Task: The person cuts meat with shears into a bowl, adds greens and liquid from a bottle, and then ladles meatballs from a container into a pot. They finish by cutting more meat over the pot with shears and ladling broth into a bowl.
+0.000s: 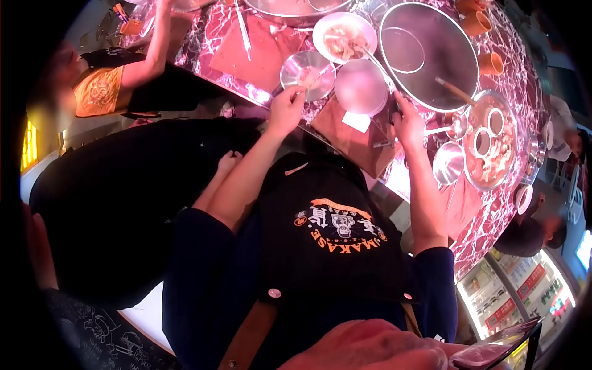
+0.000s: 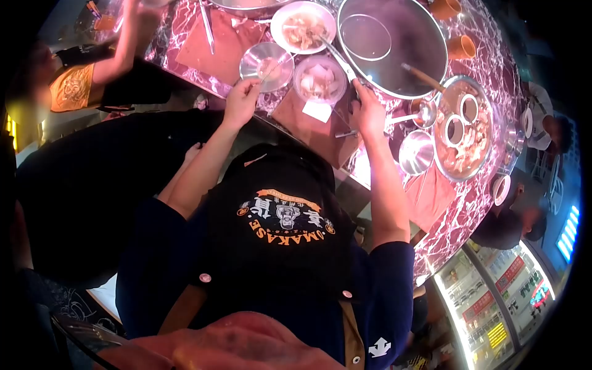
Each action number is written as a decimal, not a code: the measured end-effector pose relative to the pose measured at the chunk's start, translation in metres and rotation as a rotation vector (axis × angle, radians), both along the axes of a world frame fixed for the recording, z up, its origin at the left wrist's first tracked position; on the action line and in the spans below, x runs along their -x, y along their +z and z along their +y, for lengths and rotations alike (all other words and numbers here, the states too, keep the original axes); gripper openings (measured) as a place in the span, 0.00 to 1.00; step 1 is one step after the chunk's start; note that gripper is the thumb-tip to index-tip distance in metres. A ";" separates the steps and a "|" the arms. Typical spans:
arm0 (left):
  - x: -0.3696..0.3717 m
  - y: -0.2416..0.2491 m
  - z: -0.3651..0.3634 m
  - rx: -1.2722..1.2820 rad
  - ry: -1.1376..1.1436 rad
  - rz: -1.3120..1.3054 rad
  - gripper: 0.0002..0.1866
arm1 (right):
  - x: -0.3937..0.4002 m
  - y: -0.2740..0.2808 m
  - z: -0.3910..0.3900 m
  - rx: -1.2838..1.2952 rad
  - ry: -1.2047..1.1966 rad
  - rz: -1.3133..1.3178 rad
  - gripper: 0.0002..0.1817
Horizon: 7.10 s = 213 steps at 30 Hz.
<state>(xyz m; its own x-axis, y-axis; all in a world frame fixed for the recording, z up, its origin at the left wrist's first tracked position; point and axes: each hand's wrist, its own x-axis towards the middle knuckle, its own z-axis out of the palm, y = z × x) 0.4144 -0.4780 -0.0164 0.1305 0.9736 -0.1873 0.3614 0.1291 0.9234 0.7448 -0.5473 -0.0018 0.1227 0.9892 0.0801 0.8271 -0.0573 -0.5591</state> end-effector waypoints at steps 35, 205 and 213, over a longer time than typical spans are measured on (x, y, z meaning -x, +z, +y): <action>0.009 -0.019 -0.025 0.177 0.064 -0.352 0.13 | 0.020 0.107 0.031 0.240 0.020 -0.243 0.25; -0.056 0.038 -0.038 0.529 -0.981 -0.311 0.14 | 0.108 0.030 -0.094 0.356 -0.092 0.599 0.24; -0.027 -0.012 -0.044 0.760 -0.826 -0.304 0.14 | 0.134 0.027 -0.082 0.346 -0.044 0.537 0.26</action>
<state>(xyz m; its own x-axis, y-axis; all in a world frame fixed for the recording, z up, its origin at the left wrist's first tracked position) 0.4417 -0.5224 -0.0281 0.8131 0.2212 -0.5385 0.3711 0.5157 0.7722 0.6107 -0.6297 0.0251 0.0985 0.9400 -0.3268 0.4295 -0.3364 -0.8381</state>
